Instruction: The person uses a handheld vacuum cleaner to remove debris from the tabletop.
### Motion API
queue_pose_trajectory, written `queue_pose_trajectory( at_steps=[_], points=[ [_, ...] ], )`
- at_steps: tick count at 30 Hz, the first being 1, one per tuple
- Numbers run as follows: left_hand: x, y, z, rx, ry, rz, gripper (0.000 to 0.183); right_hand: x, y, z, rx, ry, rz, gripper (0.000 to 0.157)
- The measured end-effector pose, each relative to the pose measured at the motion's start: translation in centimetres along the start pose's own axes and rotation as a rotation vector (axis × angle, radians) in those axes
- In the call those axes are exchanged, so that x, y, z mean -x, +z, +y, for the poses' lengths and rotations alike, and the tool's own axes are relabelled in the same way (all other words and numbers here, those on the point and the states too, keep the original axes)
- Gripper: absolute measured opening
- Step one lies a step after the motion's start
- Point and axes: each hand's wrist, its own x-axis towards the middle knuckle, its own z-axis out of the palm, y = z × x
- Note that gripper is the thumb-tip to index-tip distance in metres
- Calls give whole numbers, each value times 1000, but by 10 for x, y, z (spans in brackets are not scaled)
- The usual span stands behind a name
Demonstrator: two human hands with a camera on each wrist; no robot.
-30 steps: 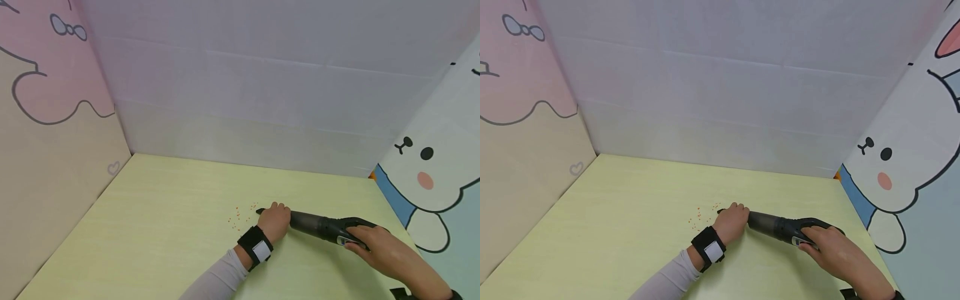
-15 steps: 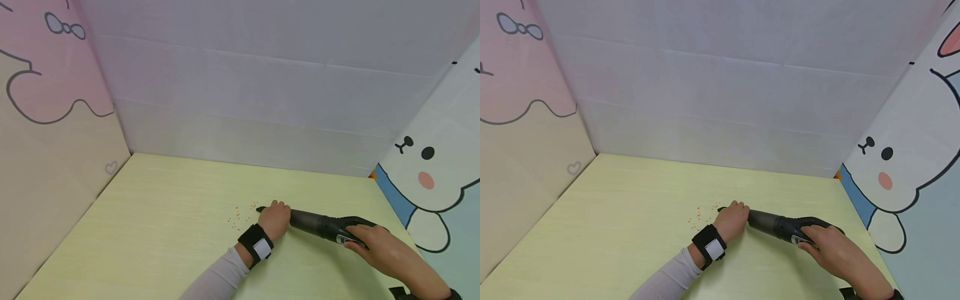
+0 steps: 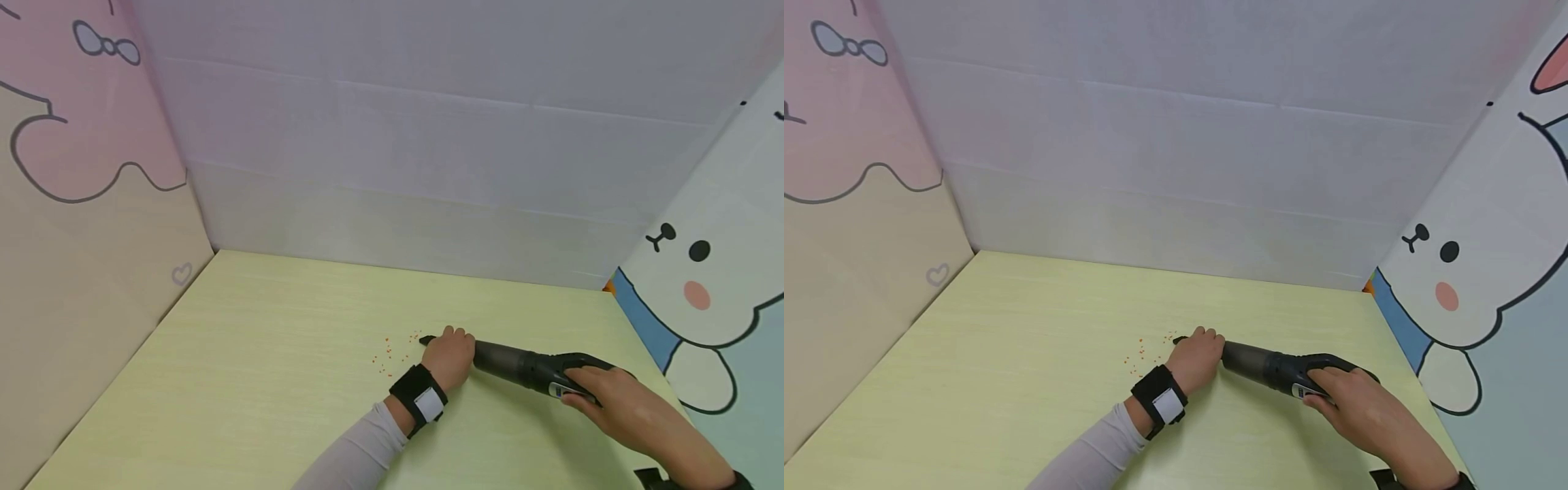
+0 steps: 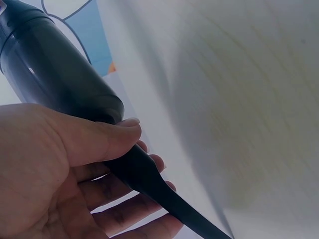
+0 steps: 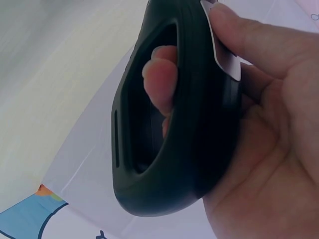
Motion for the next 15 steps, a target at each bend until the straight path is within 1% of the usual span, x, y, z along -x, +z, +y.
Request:
queue_pose_trajectory(
  at_steps=[9,15],
  points=[
    [-1,0,0,-15,3,9,12,-1,-1,-1,8,-7,7,38],
    [-1,0,0,-18,-8,-11,14,-1,-2,-2,12,-14,6,38]
  ],
)
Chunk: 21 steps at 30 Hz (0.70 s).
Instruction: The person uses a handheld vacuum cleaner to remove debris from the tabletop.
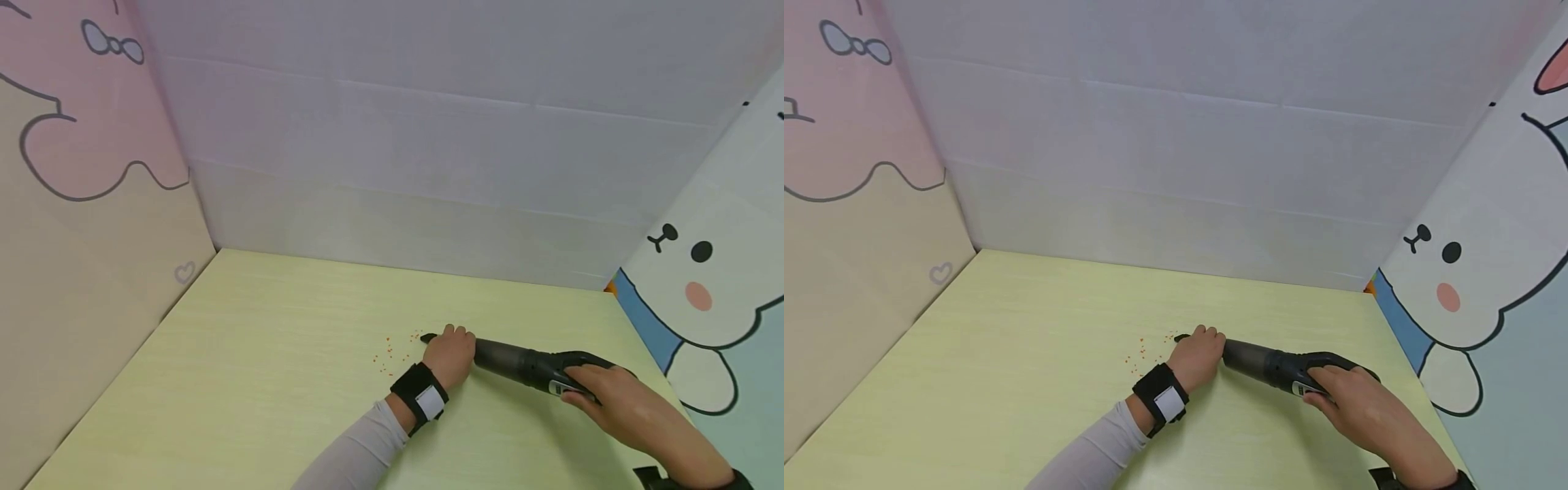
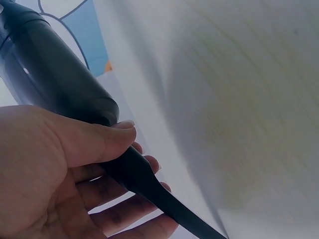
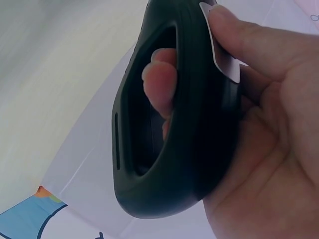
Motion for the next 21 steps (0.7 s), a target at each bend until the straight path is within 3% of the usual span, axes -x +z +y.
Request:
queue_pose_trajectory(
  at_steps=[21],
  points=[
    [-3,8,-1,0,-11,3,18,-2,1,0,15,-48,46,36]
  ],
)
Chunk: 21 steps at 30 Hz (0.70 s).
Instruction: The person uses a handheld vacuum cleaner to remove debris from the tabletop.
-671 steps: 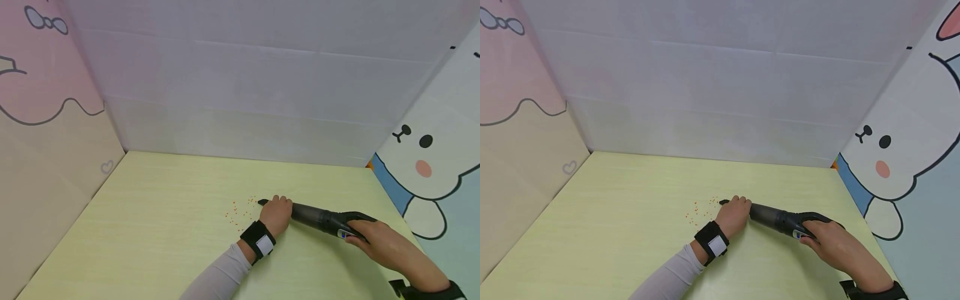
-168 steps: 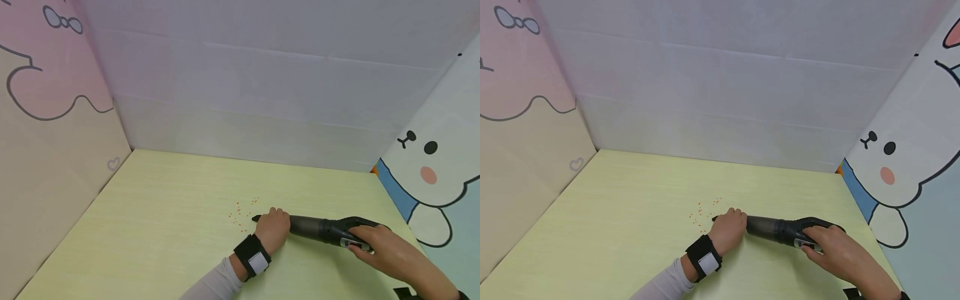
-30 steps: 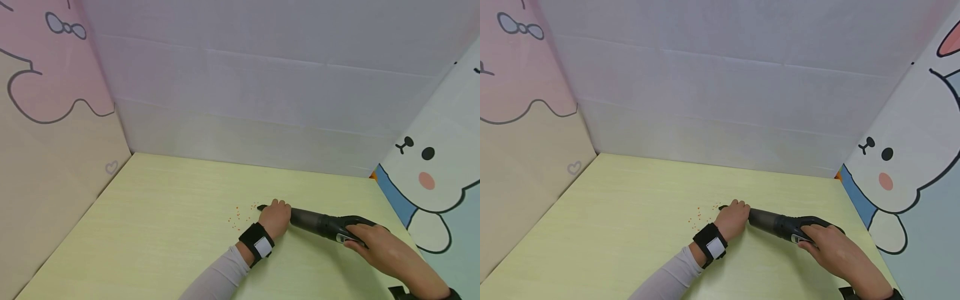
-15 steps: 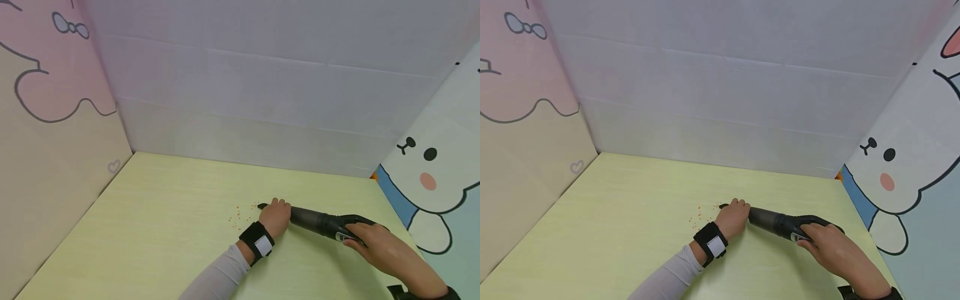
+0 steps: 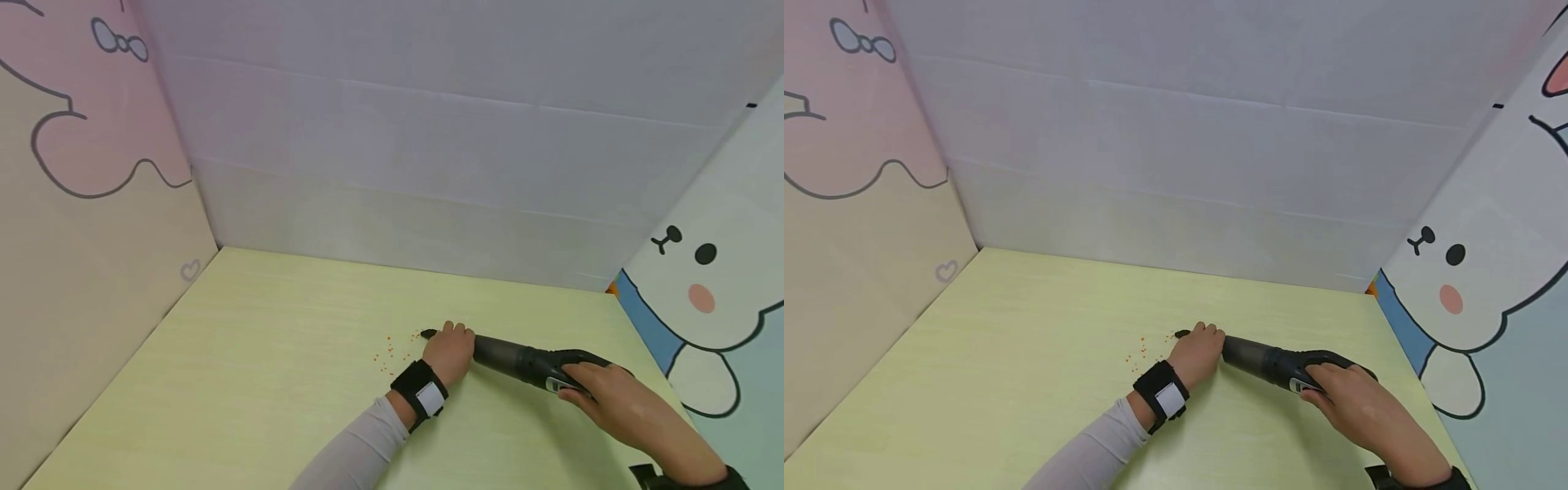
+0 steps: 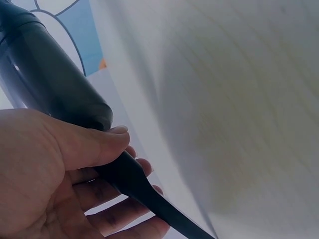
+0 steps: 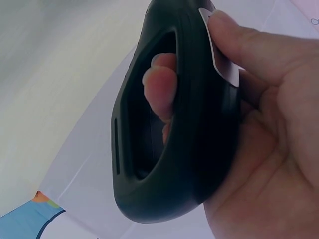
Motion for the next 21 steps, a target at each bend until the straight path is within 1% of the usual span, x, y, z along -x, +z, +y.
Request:
queue_pose_trajectory(
  at_steps=[9,16,21],
  points=[
    [-2,1,1,27,-18,-16,19,-1,2,1,0,-7,3,33],
    [-2,2,0,17,-16,15,18,-1,2,0,17,-15,20,30],
    [-2,0,1,24,-13,22,19,-1,0,1,25,-25,45,33]
  ],
)
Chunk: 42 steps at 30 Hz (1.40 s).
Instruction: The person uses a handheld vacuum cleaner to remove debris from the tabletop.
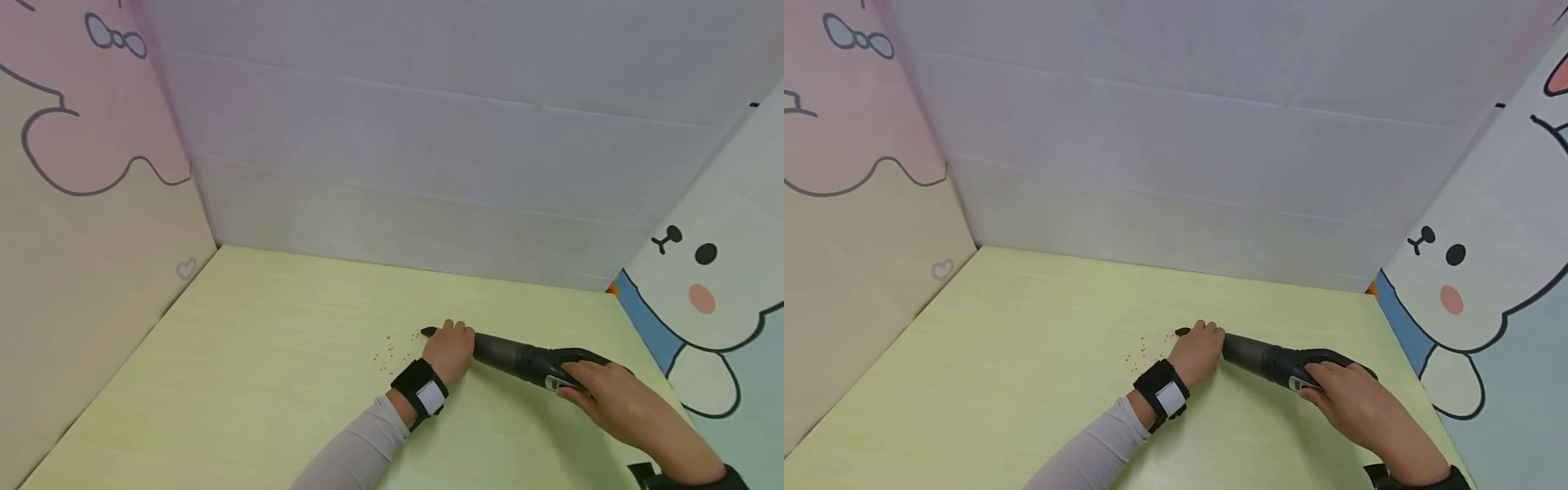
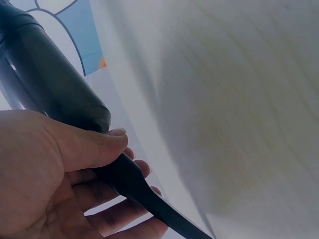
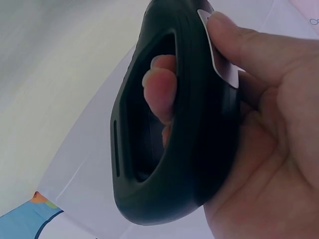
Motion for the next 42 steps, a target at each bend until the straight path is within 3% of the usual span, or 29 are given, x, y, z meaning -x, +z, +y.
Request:
queue_pose_trajectory(
  at_steps=[11,17,42],
  points=[
    [7,-9,4,-25,11,-3,18,4,-7,-2,-31,56,-59,38],
    [12,-13,4,-58,15,46,14,5,-7,-2,-19,53,-54,38],
    [14,-9,2,-86,-3,47,12,3,-3,-2,-31,46,-56,39]
  ],
)
